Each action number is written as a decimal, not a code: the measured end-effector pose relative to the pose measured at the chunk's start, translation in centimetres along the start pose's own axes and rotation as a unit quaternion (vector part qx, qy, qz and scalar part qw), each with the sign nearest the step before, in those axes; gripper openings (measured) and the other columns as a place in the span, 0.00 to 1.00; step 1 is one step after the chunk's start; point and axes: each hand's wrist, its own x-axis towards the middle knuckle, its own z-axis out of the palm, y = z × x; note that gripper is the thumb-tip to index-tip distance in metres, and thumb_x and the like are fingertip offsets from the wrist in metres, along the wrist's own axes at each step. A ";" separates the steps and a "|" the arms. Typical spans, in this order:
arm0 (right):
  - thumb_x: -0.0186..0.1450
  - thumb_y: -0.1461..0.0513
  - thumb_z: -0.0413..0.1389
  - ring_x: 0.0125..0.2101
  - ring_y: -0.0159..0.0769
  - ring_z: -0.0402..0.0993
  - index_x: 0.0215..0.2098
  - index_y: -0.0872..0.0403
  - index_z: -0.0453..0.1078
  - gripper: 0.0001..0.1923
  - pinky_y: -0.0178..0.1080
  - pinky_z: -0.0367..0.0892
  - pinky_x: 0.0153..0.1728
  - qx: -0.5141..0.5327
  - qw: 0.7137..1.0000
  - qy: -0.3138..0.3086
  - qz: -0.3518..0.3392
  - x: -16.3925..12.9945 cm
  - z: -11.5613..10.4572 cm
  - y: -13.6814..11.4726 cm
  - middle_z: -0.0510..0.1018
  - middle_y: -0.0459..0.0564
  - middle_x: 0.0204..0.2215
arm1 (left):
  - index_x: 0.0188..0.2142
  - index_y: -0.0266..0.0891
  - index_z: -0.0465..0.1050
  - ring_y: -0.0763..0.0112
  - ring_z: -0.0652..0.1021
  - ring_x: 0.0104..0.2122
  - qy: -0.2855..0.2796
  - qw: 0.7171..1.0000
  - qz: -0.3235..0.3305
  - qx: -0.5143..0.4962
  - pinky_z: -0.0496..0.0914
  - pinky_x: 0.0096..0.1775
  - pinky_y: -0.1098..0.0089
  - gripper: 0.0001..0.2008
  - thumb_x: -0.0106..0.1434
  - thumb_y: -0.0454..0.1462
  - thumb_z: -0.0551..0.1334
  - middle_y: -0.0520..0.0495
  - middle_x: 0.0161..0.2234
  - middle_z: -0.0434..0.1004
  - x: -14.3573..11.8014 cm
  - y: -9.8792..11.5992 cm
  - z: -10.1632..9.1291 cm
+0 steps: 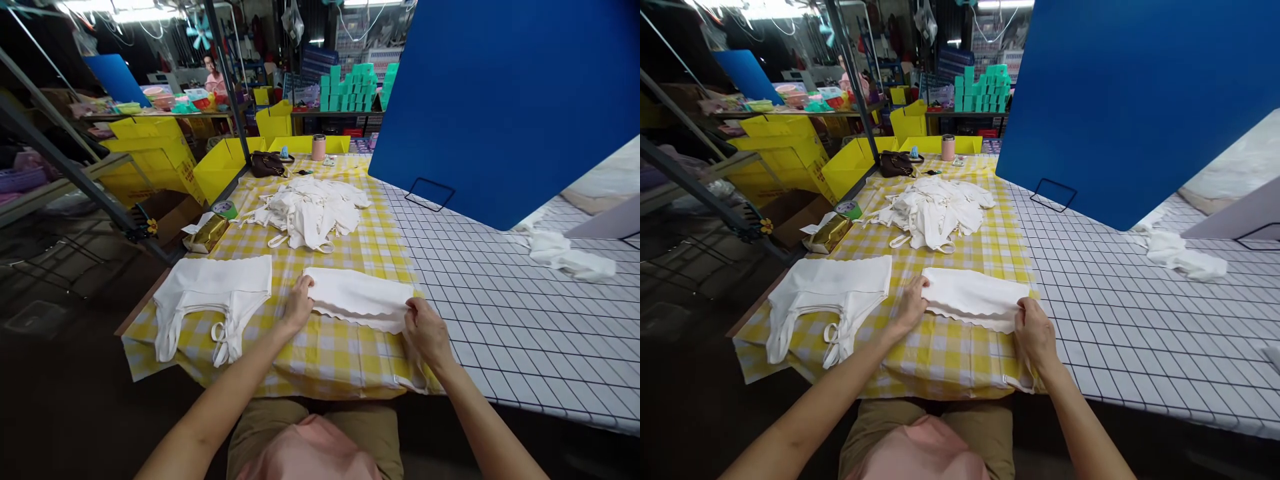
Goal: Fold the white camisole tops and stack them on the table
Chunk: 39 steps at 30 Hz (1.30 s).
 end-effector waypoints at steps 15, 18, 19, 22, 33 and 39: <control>0.57 0.63 0.44 0.24 0.34 0.66 0.27 0.52 0.64 0.07 0.39 0.62 0.27 0.056 0.998 -0.030 0.017 -1.9 -2.2 2.8 0.70 0.51 0.32 | 0.45 0.42 0.61 0.67 0.70 0.41 -0.030 0.998 0.017 0.054 0.69 0.43 0.66 0.30 0.44 0.19 0.47 0.44 0.45 0.61 -2.4 -0.7 -2.5; 0.57 0.61 0.45 0.23 0.34 0.66 0.31 0.53 0.66 0.09 0.40 0.63 0.29 0.094 0.993 -0.044 0.053 -2.9 -1.3 3.2 0.70 0.51 0.33 | 0.44 0.42 0.62 0.66 0.71 0.39 -0.055 0.996 0.008 0.065 0.69 0.40 0.66 0.28 0.44 0.21 0.49 0.45 0.44 0.62 -3.3 -1.1 -2.4; 0.56 0.60 0.46 0.23 0.34 0.66 0.33 0.53 0.66 0.10 0.40 0.64 0.29 0.093 0.992 -0.047 0.066 -3.1 -1.0 3.2 0.70 0.51 0.34 | 0.44 0.41 0.63 0.66 0.71 0.38 -0.058 0.996 0.008 0.067 0.69 0.39 0.66 0.27 0.45 0.21 0.50 0.45 0.44 0.62 -3.4 -1.2 -2.3; 0.52 0.60 0.49 0.26 0.36 0.66 0.39 0.54 0.65 0.15 0.40 0.63 0.30 0.040 0.993 -0.062 0.094 -3.5 -0.1 3.4 0.69 0.51 0.33 | 0.40 0.39 0.64 0.66 0.70 0.39 -0.062 0.995 0.012 0.074 0.68 0.40 0.67 0.25 0.44 0.20 0.48 0.44 0.42 0.63 -3.5 -1.8 -1.9; 0.50 0.62 0.47 0.24 0.36 0.64 0.33 0.53 0.68 0.13 0.38 0.60 0.28 0.052 0.988 0.003 0.144 -2.9 -1.3 2.5 0.68 0.47 0.25 | 0.37 0.38 0.65 0.76 0.65 0.27 -0.115 0.993 -0.008 0.039 0.66 0.34 0.73 0.23 0.43 0.18 0.49 0.49 0.38 0.61 -3.2 -1.2 -2.3; 0.49 0.63 0.46 0.32 0.38 0.68 0.26 0.53 0.70 0.11 0.40 0.64 0.35 0.107 0.989 0.010 0.106 -2.4 -1.3 2.9 0.67 0.51 0.34 | 0.38 0.40 0.66 0.74 0.67 0.31 -0.182 0.981 0.052 0.051 0.65 0.35 0.71 0.23 0.44 0.20 0.50 0.48 0.43 0.60 -3.9 -0.3 -3.2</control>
